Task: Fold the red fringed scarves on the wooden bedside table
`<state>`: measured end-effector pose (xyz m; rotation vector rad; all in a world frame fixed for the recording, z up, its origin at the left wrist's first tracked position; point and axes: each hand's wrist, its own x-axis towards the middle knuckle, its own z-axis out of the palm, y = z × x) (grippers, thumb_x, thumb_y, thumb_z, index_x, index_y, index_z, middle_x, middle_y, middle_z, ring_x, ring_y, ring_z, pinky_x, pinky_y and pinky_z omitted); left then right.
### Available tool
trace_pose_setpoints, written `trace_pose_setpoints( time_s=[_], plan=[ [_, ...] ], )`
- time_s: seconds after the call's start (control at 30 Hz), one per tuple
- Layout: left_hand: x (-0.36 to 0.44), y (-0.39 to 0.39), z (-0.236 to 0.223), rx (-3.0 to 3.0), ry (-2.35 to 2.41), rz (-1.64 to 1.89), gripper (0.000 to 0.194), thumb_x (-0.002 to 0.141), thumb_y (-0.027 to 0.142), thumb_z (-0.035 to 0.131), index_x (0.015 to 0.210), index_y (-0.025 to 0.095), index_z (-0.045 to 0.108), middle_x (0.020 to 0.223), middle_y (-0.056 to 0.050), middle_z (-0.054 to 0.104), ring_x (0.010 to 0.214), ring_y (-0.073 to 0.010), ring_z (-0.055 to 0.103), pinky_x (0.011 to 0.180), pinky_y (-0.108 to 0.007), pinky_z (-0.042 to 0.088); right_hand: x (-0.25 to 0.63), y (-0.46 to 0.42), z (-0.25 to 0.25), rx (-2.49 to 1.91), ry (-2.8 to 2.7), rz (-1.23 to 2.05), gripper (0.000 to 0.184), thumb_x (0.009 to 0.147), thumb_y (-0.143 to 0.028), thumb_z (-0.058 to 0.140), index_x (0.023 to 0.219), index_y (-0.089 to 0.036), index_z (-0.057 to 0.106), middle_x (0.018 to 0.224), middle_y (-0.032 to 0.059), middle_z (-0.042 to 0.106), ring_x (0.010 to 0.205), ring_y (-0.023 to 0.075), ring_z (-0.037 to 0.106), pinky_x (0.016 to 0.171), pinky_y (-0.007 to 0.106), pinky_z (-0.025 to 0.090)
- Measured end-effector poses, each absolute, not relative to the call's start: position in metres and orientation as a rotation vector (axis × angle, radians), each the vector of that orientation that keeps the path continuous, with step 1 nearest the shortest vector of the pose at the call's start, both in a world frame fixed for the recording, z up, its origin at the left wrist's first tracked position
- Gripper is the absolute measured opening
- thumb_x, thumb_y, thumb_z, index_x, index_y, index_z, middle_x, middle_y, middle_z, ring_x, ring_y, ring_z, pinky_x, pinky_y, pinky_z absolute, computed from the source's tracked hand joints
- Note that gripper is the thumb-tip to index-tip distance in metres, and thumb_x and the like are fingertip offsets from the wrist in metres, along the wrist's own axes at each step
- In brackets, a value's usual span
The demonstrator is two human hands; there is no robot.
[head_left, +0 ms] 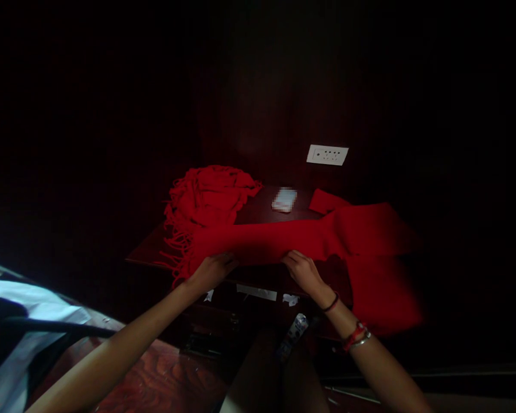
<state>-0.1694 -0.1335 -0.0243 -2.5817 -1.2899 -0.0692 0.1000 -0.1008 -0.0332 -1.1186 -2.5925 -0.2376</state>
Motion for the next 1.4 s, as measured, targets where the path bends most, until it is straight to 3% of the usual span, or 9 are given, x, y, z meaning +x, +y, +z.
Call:
trace_pose_setpoints(
  time_s=[0.3,0.4,0.57,0.73,1.13,1.27,1.4],
  plan=[
    [-0.173,-0.117,-0.029,-2.63,-1.457,-0.124,0.035,0.08,0.009,0.039,0.111,0.021,0.051,0.114,-0.007,0.05,0.102,-0.0194,0.048,0.083,-0.03,0.04,0.108,-0.096,-0.028,-1.12,-2.579,-0.129,0.024,0.082,-0.011,0.036,0.089,-0.017,0.058,0.086,0.0053,0.058,0.081,0.0143,0.052,0.076,0.025,0.042],
    [-0.185,-0.115,-0.028,-2.599,-1.525,-0.273,0.036,0.083,0.018,0.036,0.116,0.023,0.046,0.13,-0.005,0.035,0.117,-0.0216,0.033,0.096,-0.039,0.027,0.109,-0.094,-0.028,-1.076,-2.565,-0.158,0.024,0.082,-0.012,0.037,0.093,-0.017,0.057,0.096,0.0071,0.057,0.091,0.0164,0.051,0.082,0.03,0.041],
    [-0.2,-0.105,-0.025,-2.822,-1.624,-0.067,0.055,0.083,0.034,0.035,0.132,0.027,0.014,0.139,-0.002,0.016,0.126,-0.0257,0.009,0.097,-0.053,0.012,0.116,-0.08,-0.034,-1.055,-2.522,-0.1,0.025,0.083,-0.015,0.035,0.098,-0.015,0.055,0.105,0.0093,0.056,0.102,0.0178,0.049,0.09,0.035,0.038],
    [-0.205,-0.076,-0.021,-2.916,-1.524,0.12,0.06,0.079,0.047,0.037,0.132,0.03,0.013,0.14,-0.001,0.005,0.126,-0.0277,-0.002,0.096,-0.054,0.005,0.129,-0.063,-0.044,-1.089,-2.513,-0.041,0.027,0.083,-0.016,0.033,0.1,-0.015,0.054,0.113,0.0101,0.053,0.109,0.0177,0.046,0.093,0.038,0.036],
    [-0.211,-0.073,-0.024,-2.759,-1.26,-0.185,0.055,0.08,0.048,0.036,0.128,0.023,0.028,0.135,-0.006,0.024,0.125,-0.0213,0.012,0.101,-0.042,0.008,0.132,-0.064,-0.045,-1.207,-2.451,-0.056,0.031,0.081,-0.016,0.034,0.101,-0.012,0.058,0.109,0.0099,0.057,0.104,0.0176,0.049,0.092,0.035,0.038],
    [-0.208,-0.079,-0.021,-2.666,-1.214,-0.247,0.045,0.08,0.039,0.04,0.122,0.021,0.04,0.123,-0.008,0.038,0.116,-0.0216,0.029,0.097,-0.038,0.021,0.131,-0.066,-0.047,-1.235,-2.432,-0.074,0.032,0.081,-0.016,0.034,0.101,-0.013,0.058,0.109,0.0094,0.057,0.103,0.0176,0.05,0.092,0.035,0.038],
    [-0.209,-0.086,-0.023,-2.553,-1.219,-0.181,0.031,0.084,0.024,0.032,0.106,0.018,0.053,0.099,-0.008,0.051,0.096,-0.0182,0.046,0.087,-0.032,0.034,0.133,-0.069,-0.046,-1.226,-2.43,-0.113,0.03,0.081,-0.016,0.035,0.098,-0.011,0.06,0.102,0.0109,0.059,0.098,0.0184,0.052,0.089,0.033,0.04]
  ],
)
